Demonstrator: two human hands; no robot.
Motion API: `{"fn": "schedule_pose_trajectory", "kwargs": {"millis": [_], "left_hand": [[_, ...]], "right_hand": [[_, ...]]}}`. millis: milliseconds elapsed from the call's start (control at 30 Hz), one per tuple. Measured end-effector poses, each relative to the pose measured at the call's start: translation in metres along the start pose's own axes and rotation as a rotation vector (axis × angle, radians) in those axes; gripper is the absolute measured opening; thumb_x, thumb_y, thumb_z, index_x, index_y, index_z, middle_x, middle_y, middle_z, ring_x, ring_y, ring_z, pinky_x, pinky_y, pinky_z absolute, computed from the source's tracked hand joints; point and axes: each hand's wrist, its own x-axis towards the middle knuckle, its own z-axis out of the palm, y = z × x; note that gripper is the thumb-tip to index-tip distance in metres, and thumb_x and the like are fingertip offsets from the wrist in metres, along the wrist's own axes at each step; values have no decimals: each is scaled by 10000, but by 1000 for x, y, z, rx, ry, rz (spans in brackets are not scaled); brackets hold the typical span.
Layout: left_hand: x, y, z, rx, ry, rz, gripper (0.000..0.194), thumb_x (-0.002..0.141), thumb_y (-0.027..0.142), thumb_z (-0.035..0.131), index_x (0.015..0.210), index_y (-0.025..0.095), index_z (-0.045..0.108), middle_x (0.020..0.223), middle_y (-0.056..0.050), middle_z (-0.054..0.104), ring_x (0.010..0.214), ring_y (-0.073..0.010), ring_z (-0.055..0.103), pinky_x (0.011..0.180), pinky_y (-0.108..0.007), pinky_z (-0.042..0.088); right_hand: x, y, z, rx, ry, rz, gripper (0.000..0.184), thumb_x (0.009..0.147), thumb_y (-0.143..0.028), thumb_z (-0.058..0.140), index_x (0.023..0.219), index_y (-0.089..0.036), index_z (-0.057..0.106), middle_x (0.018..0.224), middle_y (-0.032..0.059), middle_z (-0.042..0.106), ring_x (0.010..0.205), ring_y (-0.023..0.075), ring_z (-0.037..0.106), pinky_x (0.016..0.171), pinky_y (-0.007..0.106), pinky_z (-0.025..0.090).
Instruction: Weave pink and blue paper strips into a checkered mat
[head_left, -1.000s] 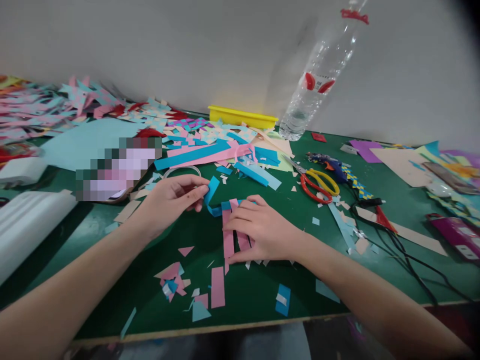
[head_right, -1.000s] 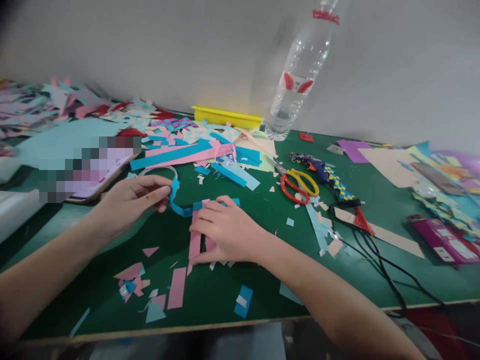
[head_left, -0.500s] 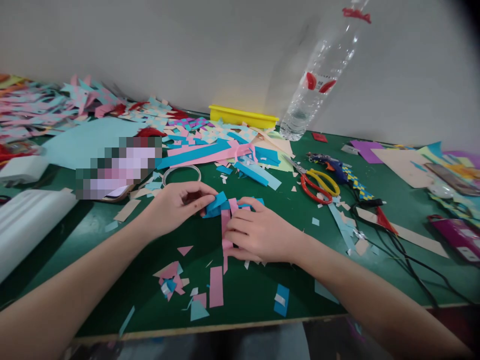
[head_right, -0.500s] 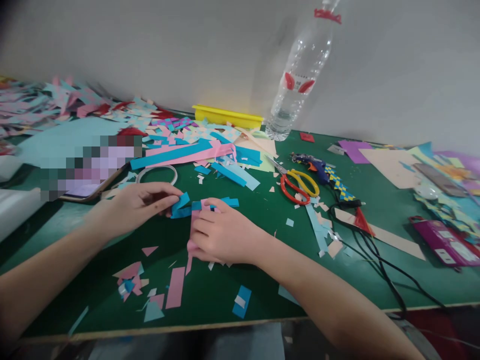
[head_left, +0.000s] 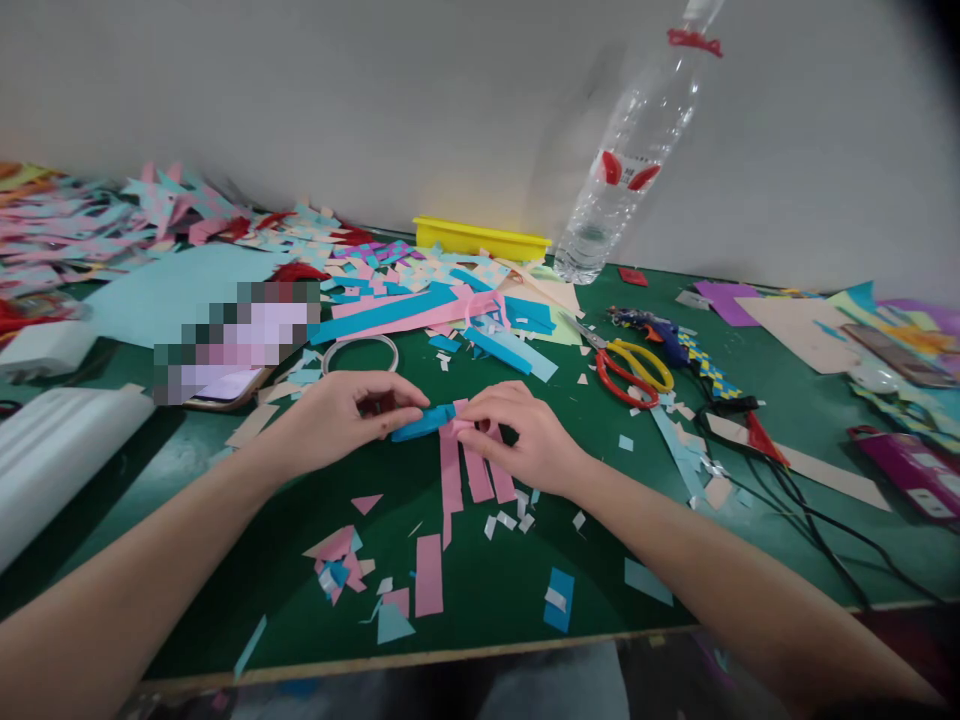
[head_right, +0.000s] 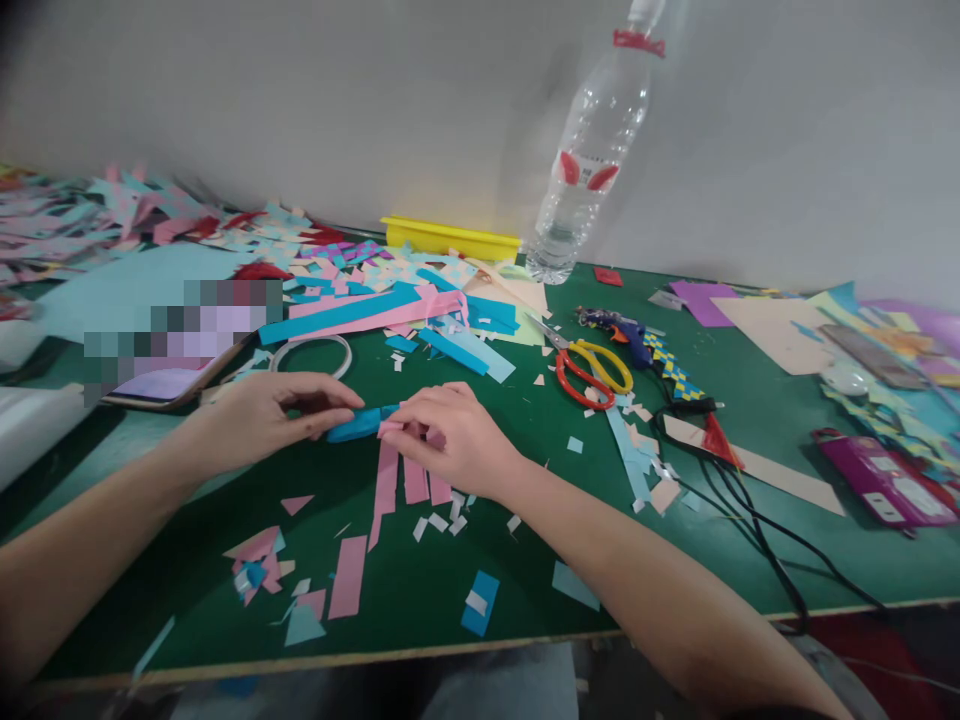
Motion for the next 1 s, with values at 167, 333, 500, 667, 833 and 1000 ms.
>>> {"fn": "schedule_pose_trajectory", "kwargs": {"millis": [167, 333, 500, 667, 833, 1000], "left_hand": [[1, -4, 2, -9, -79, 28, 270, 811, 503, 688, 879, 247, 738, 797, -19, 739, 659, -168, 653, 616, -265, 545], [1, -2, 2, 7, -88, 34, 266, 809, 511, 683, 853, 254, 741, 753, -11, 733, 621, -161, 641, 602, -263, 540], [2, -5, 1, 28, -3, -20, 279, 785, 528, 695, 826, 255, 734, 722, -3, 708, 601, -151, 617, 567, -246, 505], [0, -8, -2, 47, 45, -86, 312, 776, 565, 677, 845, 263, 718, 623, 16, 659, 472, -133, 533, 462, -250, 414], [-1, 1, -7, 22, -58, -162, 247, 791, 479, 670, 907, 264, 709, 663, 19, 688, 588, -159, 627, 611, -255, 494], [0, -1, -7, 56, -54, -156, 254, 803, 481, 655, 919, 262, 711, 708, 2, 706, 613, -167, 625, 591, -253, 486]], "right_hand": [[1, -3, 0, 89, 83, 129, 218, 951, -379, 563, 932, -220, 711, 944, 29, 752, 888, 171, 661, 879, 343, 458], [0, -3, 2, 73, 108, 138, 196, 946, -349, 571, 899, -213, 705, 863, 19, 742, 801, 157, 645, 874, 348, 441], [0, 2, -1, -12, -35, -73, 222, 865, -425, 675, 813, -209, 681, 704, -8, 664, 738, 153, 584, 924, 377, 372], [3, 7, -11, -91, -328, -96, 446, 751, -563, 745, 1022, -213, 692, 920, 32, 669, 931, 201, 556, 931, 372, 310], [5, 7, -13, -91, -447, -9, 466, 774, -580, 717, 1062, -214, 696, 1008, 47, 655, 991, 214, 544, 913, 361, 292], [4, 3, -10, -84, -436, 57, 316, 813, -477, 729, 989, -216, 704, 996, 29, 665, 974, 200, 552, 919, 364, 291]]}}
